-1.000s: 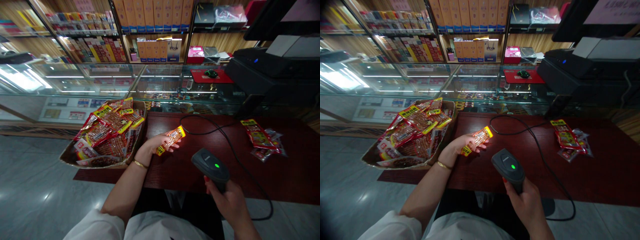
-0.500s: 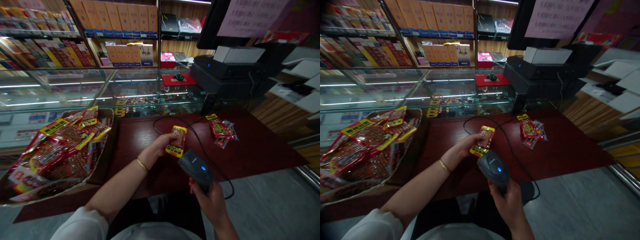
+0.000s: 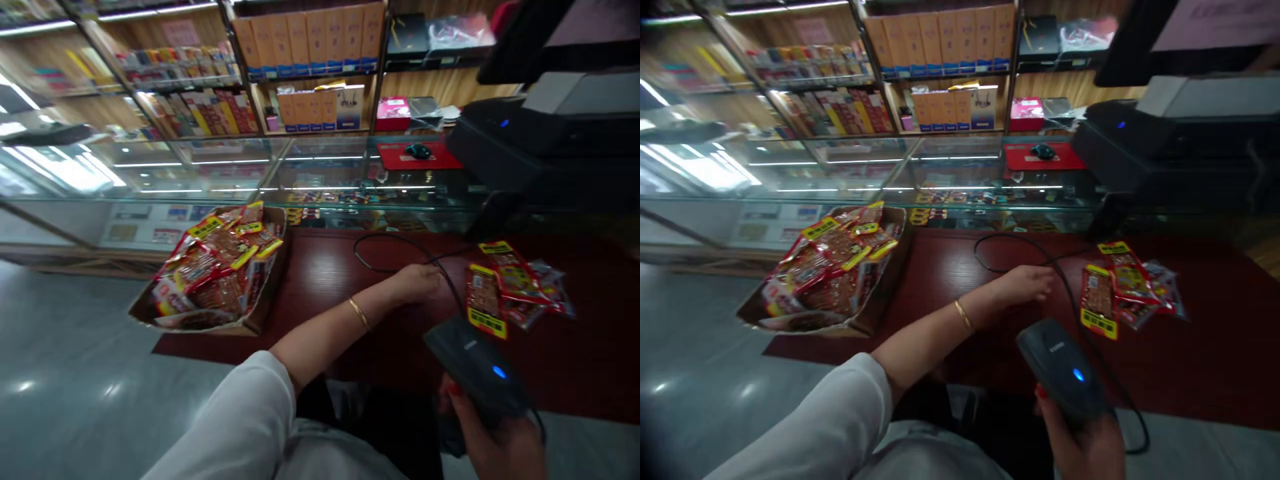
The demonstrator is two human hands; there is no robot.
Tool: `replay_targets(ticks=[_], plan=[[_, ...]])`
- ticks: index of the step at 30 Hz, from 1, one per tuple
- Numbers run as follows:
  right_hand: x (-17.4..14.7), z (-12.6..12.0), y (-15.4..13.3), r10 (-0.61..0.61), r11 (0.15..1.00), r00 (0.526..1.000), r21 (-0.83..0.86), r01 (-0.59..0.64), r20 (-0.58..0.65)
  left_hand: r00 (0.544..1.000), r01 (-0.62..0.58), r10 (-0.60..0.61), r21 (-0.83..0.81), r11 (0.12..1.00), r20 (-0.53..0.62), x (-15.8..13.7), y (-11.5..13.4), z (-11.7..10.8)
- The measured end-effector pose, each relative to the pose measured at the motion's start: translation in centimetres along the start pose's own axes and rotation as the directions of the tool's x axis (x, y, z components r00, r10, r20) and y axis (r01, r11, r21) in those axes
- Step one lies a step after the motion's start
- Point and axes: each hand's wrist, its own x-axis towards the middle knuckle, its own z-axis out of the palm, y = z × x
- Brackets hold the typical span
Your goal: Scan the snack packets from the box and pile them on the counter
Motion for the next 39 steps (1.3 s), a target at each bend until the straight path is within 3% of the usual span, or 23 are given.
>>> replay_targets(ticks=[2,4,5,6,9,10,11,12,13,15,16,18,20,22,24,26,27,29,31,33,35,39], plan=[[0.1,0.6,0.7,-0.02,0.999,0.999,-0.036,0.021,0.033,0.971,-0.129,0.143,0.084,0.988,-0.192,-6.4,0.8,-3.4],[0.5,1.4,1.2,-0.04,0.993,0.996,-0.106,0.048,0.079,0.863,-0.272,0.36,0.276,0.922,-0.353,-14.0,2.0,-6.3],[0.6,1.9,1.3,-0.053,0.989,0.993,-0.134,0.067,0.109,0.792,-0.282,0.434,0.374,0.884,-0.429,-17.9,2.7,-7.7],[0.8,2.5,1.3,-0.067,0.985,0.988,-0.15,0.088,0.137,0.711,-0.242,0.483,0.468,0.85,-0.51,-21.6,3.3,-8.9],[1.3,4.0,0.4,-0.122,0.984,0.976,-0.11,0.143,0.181,0.357,0.046,0.629,0.686,0.726,-0.691,-29.9,4.4,-12.7],[1.5,4.4,-0.1,-0.138,0.984,0.972,-0.084,0.156,0.188,0.28,0.185,0.669,0.722,0.667,-0.689,-31.5,4.5,-13.7],[1.6,4.8,-0.6,-0.151,0.984,0.969,-0.061,0.166,0.194,0.255,0.315,0.697,0.739,0.596,-0.671,-32.5,4.5,-14.5],[1.6,5.2,-1.1,-0.164,0.984,0.966,-0.041,0.175,0.199,0.275,0.419,0.707,0.743,0.522,-0.651,-33.0,4.4,-15.1],[1.7,5.4,-1.6,-0.176,0.982,0.963,-0.028,0.185,0.206,0.327,0.491,0.696,0.745,0.452,-0.639,-33.0,4.3,-15.5],[1.6,5.8,-2.2,-0.19,0.98,0.956,-0.021,0.199,0.222,0.466,0.543,0.623,0.759,0.359,-0.628,-32.3,3.9,-15.9],[1.5,5.8,-2.2,-0.193,0.979,0.955,-0.026,0.204,0.227,0.519,0.544,0.58,0.766,0.343,-0.628,-31.8,3.7,-16.0],[1.3,5.8,-1.7,-0.193,0.977,0.951,-0.041,0.209,0.242,0.559,0.536,0.52,0.76,0.368,-0.646,-31.0,3.4,-16.4],[1.2,5.6,-0.9,-0.183,0.978,0.954,-0.054,0.201,0.238,0.522,0.516,0.49,0.716,0.471,-0.698,-30.7,3.3,-16.7],[1.2,5.3,-0.3,-0.165,0.982,0.961,-0.058,0.182,0.224,0.432,0.435,0.493,0.653,0.62,-0.756,-30.8,3.6,-16.6],[1.3,5.1,-0.2,-0.139,0.987,0.969,-0.046,0.151,0.207,0.35,0.263,0.517,0.611,0.746,-0.781,-30.8,4.2,-15.8],[1.4,5.0,-0.7,-0.107,0.993,0.973,-0.02,0.114,0.202,0.33,0.044,0.527,0.57,0.82,-0.783,-30.2,4.8,-14.3],[1.4,4.9,-1.2,-0.09,0.996,0.977,-0.005,0.092,0.192,0.373,-0.054,0.507,0.528,0.848,-0.777,-29.5,5.0,-13.4],[1.4,4.8,-2.2,-0.057,0.998,0.985,0.014,0.056,0.16,0.546,-0.183,0.415,0.38,0.907,-0.727,-27.6,4.8,-11.6],[1.3,4.7,-3.0,-0.028,0.999,0.992,0.025,0.025,0.119,0.733,-0.212,0.291,0.199,0.957,-0.615,-24.9,4.0,-10.4],[1.1,4.6,-3.4,-0.007,0.999,0.996,0.038,0.004,0.09,0.843,-0.178,0.192,0.078,0.981,-0.503,-22.1,2.9,-10.0],[1.1,4.5,-3.5,-0.001,0.998,0.996,0.055,-0.004,0.084,0.89,-0.111,0.123,0.053,0.992,-0.44,-19.4,2.0,-10.3],[1.2,4.5,-3.0,-0.017,0.995,0.993,0.101,0.005,0.12,0.914,-0.023,0.065,0.109,0.994,-0.401,-15.1,1.4,-11.6]])
